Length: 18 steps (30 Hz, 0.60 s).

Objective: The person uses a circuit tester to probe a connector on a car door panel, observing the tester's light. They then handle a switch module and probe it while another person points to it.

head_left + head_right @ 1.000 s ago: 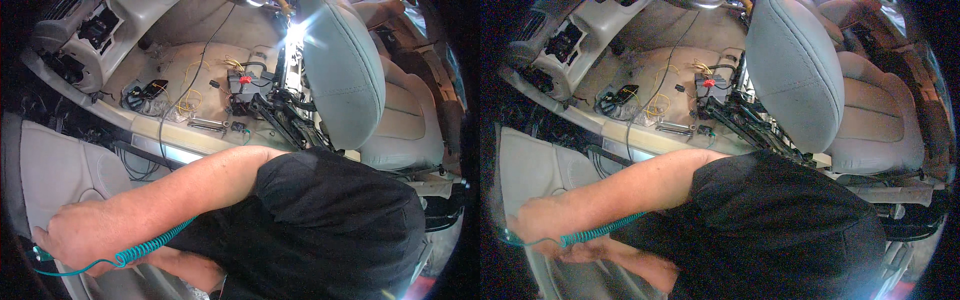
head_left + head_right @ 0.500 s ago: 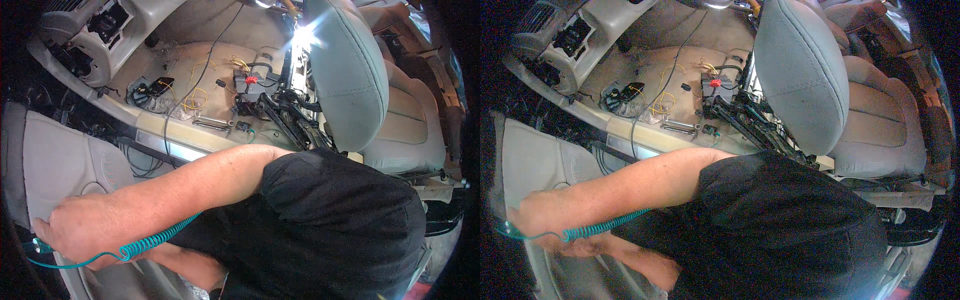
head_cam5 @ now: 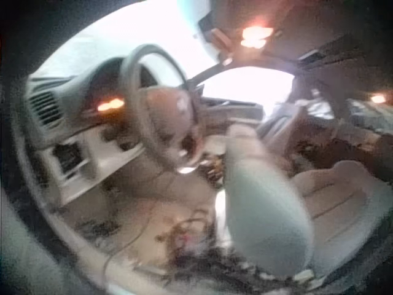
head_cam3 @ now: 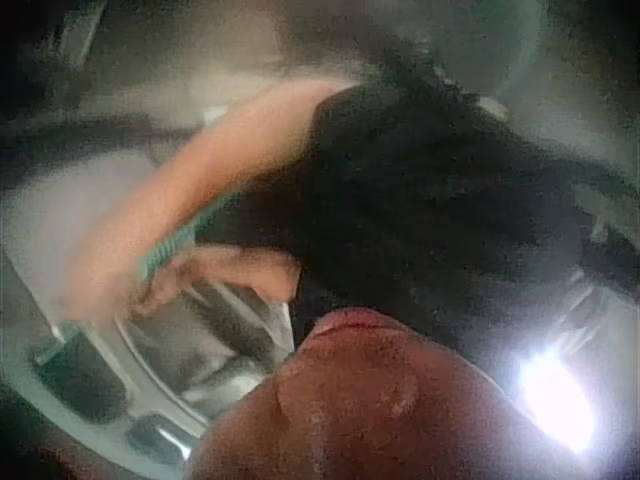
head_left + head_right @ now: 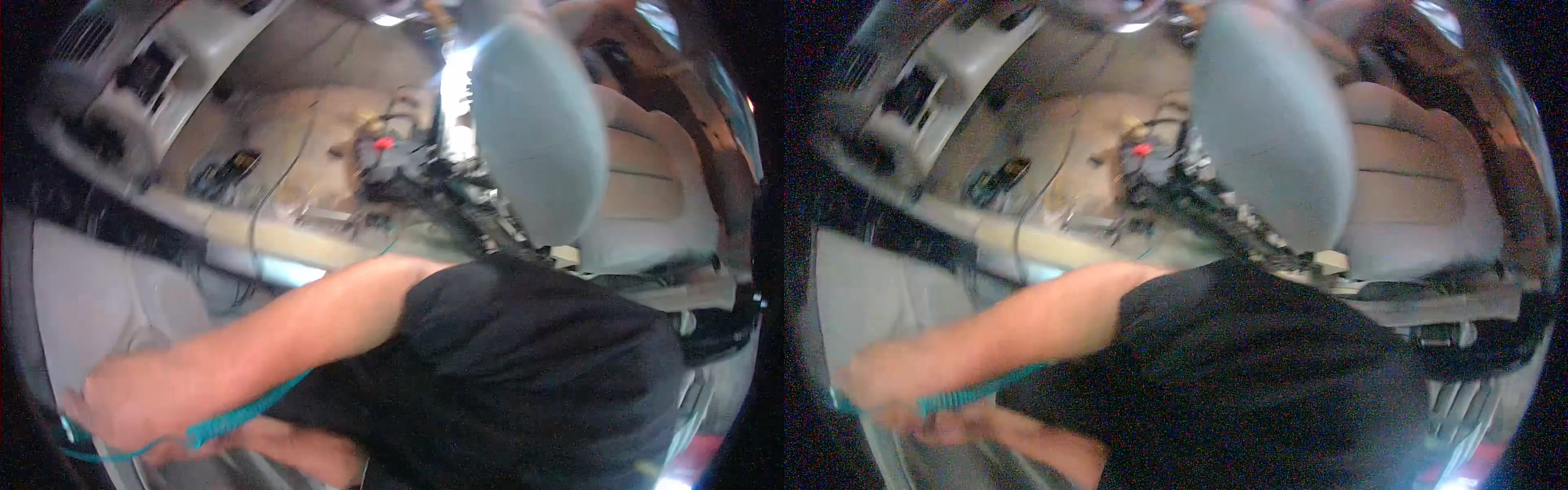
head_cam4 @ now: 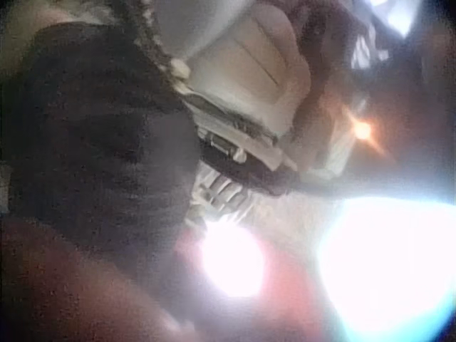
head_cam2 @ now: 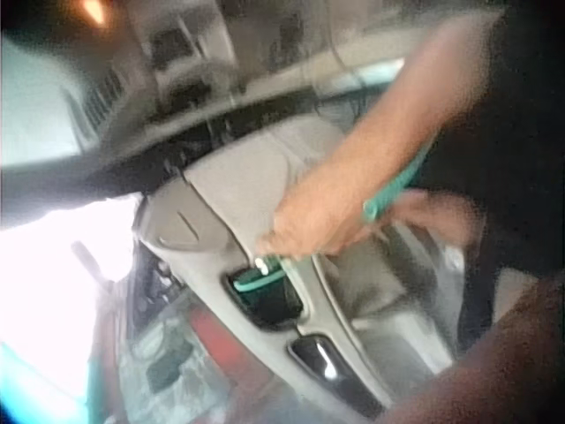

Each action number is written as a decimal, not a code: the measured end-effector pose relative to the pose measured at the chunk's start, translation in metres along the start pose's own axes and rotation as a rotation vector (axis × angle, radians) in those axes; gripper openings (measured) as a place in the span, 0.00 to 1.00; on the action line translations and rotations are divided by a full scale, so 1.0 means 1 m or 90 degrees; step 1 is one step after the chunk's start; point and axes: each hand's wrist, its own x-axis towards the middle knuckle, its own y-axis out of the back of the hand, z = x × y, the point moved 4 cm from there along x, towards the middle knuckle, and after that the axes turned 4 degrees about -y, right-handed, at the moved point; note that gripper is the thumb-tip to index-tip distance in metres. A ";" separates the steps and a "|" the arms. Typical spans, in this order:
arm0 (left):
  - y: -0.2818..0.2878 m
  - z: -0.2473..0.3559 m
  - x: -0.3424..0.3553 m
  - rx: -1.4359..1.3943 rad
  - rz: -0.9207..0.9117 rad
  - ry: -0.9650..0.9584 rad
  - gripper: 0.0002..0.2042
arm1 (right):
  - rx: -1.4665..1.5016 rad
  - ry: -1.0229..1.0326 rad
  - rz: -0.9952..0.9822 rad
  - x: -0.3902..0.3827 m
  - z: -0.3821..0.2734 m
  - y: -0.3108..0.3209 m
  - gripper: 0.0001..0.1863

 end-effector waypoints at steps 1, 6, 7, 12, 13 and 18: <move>-0.005 -0.005 0.000 0.009 -0.006 0.011 0.31 | -0.003 -0.003 -0.011 0.001 0.005 -0.001 0.38; -0.041 -0.005 -0.011 0.034 -0.040 0.020 0.32 | -0.005 0.002 -0.048 0.004 0.009 -0.003 0.38; -0.044 -0.002 -0.015 0.040 -0.051 0.013 0.32 | -0.003 0.002 -0.041 0.002 0.008 -0.001 0.38; -0.068 0.003 -0.023 0.010 -0.089 0.014 0.33 | -0.021 -0.010 -0.016 -0.004 0.011 0.013 0.37; -0.069 0.004 -0.024 0.007 -0.092 0.013 0.33 | -0.021 -0.009 -0.014 -0.005 0.012 0.013 0.37; -0.069 0.003 -0.023 -0.002 -0.097 0.016 0.34 | -0.015 0.000 -0.011 -0.001 0.011 0.009 0.37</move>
